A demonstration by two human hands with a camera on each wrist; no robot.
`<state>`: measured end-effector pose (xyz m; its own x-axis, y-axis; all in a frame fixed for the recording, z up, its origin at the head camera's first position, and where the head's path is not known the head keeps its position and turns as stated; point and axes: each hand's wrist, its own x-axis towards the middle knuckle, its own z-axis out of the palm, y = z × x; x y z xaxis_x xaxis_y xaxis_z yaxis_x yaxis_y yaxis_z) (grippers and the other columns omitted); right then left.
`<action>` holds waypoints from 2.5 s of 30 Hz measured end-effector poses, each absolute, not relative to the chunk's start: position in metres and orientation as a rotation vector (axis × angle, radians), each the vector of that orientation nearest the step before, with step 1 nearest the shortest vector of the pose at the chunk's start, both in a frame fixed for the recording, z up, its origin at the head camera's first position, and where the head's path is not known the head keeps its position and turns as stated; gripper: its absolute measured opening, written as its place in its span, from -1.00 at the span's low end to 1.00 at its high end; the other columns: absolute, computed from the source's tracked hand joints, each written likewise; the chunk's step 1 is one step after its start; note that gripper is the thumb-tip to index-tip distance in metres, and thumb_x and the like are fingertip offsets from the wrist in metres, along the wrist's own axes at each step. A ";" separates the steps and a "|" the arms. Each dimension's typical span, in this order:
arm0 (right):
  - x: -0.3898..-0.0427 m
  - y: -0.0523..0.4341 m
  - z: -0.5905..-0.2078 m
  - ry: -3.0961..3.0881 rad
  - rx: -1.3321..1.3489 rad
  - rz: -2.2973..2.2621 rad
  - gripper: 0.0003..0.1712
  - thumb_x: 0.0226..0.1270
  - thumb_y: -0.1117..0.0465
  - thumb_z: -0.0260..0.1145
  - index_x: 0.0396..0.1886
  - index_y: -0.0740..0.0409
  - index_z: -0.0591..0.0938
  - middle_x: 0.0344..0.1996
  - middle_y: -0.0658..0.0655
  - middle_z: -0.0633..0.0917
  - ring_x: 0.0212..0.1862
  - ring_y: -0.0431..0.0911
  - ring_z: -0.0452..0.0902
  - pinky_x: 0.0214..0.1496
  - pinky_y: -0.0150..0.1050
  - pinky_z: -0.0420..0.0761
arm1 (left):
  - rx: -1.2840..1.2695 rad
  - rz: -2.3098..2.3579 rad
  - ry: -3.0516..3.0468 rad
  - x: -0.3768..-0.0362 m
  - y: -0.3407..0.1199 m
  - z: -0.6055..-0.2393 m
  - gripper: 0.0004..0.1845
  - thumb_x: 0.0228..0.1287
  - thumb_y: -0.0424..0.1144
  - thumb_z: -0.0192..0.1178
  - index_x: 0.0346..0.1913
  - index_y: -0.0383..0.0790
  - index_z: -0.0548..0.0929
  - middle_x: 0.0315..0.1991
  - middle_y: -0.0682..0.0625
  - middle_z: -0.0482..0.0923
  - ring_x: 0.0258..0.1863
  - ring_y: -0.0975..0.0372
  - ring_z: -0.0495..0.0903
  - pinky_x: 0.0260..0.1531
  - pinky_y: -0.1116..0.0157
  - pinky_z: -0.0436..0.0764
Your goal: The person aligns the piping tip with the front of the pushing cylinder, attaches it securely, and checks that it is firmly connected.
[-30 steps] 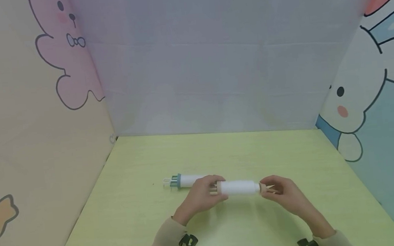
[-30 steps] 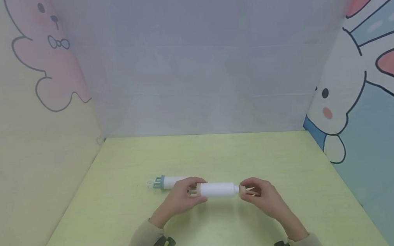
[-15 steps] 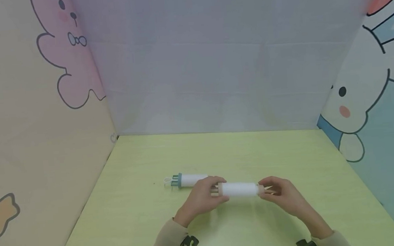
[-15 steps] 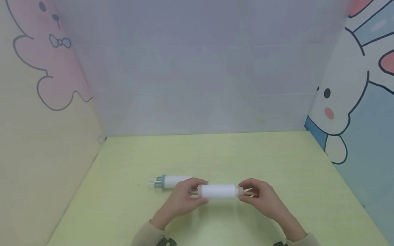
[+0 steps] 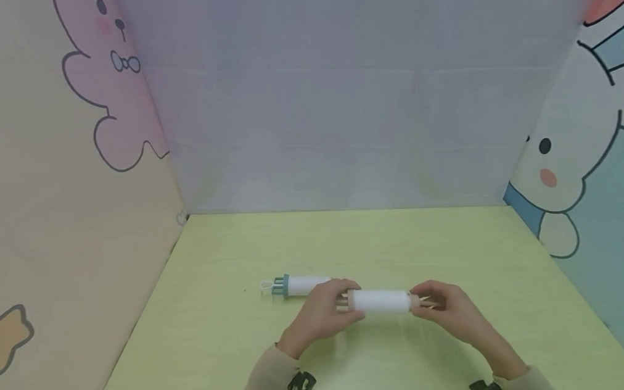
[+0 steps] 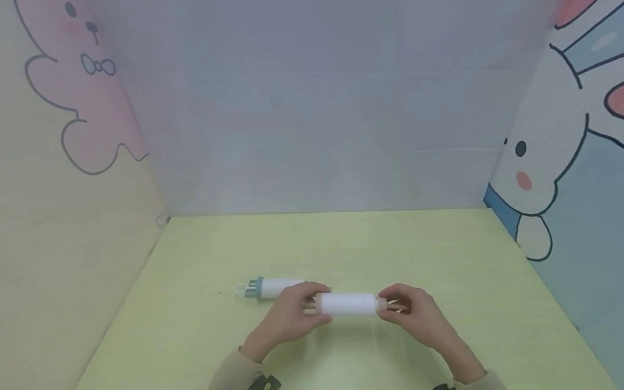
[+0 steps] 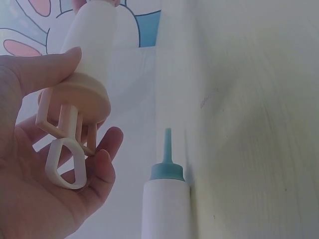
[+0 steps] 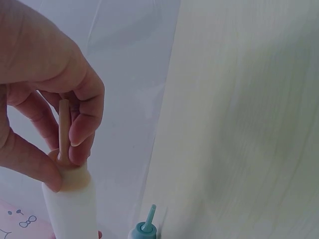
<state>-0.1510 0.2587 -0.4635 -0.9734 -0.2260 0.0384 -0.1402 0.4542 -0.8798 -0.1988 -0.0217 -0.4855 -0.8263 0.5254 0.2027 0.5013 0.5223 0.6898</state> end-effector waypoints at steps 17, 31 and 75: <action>-0.154 0.254 -0.462 2.633 -0.363 -1.462 -0.65 0.23 0.08 0.31 -0.08 0.20 0.61 -0.14 0.19 0.67 -0.17 -0.11 0.64 -0.22 -0.33 0.61 | 0.974 1.206 2.697 -0.205 -0.025 -0.488 -0.53 -0.01 0.03 0.40 0.02 0.06 0.63 -0.06 0.16 0.61 -0.14 0.33 0.57 -0.15 0.39 0.54; -0.157 0.254 -0.458 2.588 -0.274 -1.365 -0.58 0.39 0.00 0.12 0.03 0.21 0.55 -0.30 0.12 0.67 -0.32 -0.07 0.58 -0.34 -0.24 0.56 | 0.988 1.235 2.675 -0.206 -0.027 -0.490 -0.54 -0.02 0.02 0.40 0.01 0.08 0.63 -0.06 0.16 0.61 -0.14 0.33 0.57 -0.15 0.41 0.53; -0.154 0.258 -0.466 2.506 -0.288 -1.419 -0.52 0.41 -0.02 0.09 0.09 0.24 0.54 -0.23 0.24 0.69 -0.28 0.01 0.64 -0.30 -0.18 0.61 | 1.034 1.257 2.644 -0.207 -0.026 -0.486 -0.57 -0.01 -0.01 0.40 -0.01 0.08 0.64 -0.09 0.18 0.62 -0.14 0.37 0.57 -0.14 0.42 0.54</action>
<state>-0.1540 0.2584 -0.4656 -0.9500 -0.2900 -0.1159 -0.0497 0.5067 -0.8607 -0.2073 -0.0263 -0.4860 -0.7775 0.5817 0.2390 0.5525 0.4504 0.7013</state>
